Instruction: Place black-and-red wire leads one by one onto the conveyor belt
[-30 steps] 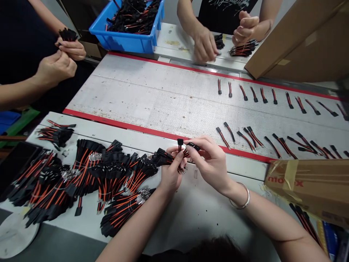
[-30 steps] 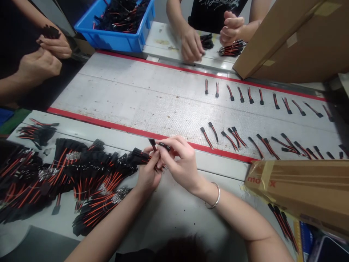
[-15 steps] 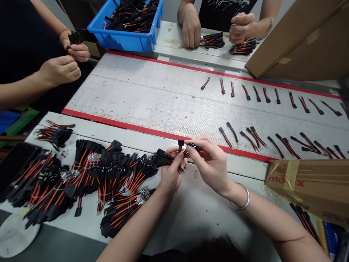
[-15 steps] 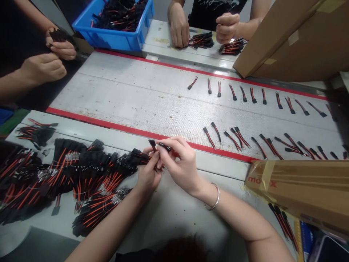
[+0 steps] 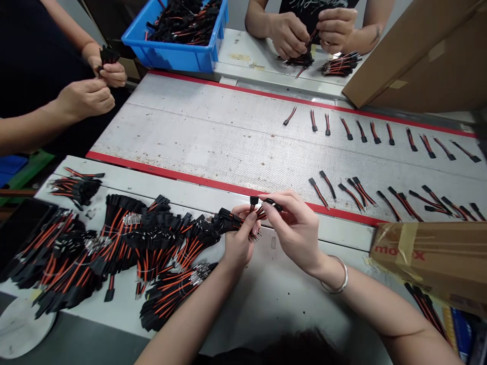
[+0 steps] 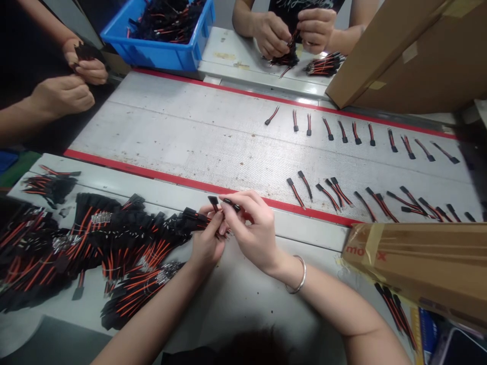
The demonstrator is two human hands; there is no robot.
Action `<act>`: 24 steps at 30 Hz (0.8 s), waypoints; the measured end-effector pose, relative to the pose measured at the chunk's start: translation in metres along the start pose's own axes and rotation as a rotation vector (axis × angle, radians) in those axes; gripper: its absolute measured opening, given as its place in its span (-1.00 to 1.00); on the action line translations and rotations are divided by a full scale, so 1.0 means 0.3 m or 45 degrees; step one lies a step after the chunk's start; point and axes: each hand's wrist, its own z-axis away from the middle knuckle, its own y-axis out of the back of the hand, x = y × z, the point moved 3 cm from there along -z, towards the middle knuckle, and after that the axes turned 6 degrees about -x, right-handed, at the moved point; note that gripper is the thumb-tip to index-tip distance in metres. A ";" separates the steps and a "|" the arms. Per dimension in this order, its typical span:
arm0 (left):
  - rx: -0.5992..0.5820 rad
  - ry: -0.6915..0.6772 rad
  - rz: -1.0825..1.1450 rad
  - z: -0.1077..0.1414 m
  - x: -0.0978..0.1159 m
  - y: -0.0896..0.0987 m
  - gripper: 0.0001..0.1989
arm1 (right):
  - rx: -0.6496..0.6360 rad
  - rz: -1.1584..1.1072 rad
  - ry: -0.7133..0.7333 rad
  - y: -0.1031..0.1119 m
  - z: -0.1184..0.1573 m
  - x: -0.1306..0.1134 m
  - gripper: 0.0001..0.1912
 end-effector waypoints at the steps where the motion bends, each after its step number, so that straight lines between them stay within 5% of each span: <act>1: 0.000 0.001 -0.001 0.000 0.000 0.000 -0.71 | 0.005 0.004 0.006 0.000 0.001 -0.001 -0.83; 24: -0.016 -0.008 0.023 0.003 0.007 -0.009 -0.70 | 0.033 -0.034 0.049 -0.001 0.011 -0.025 -0.81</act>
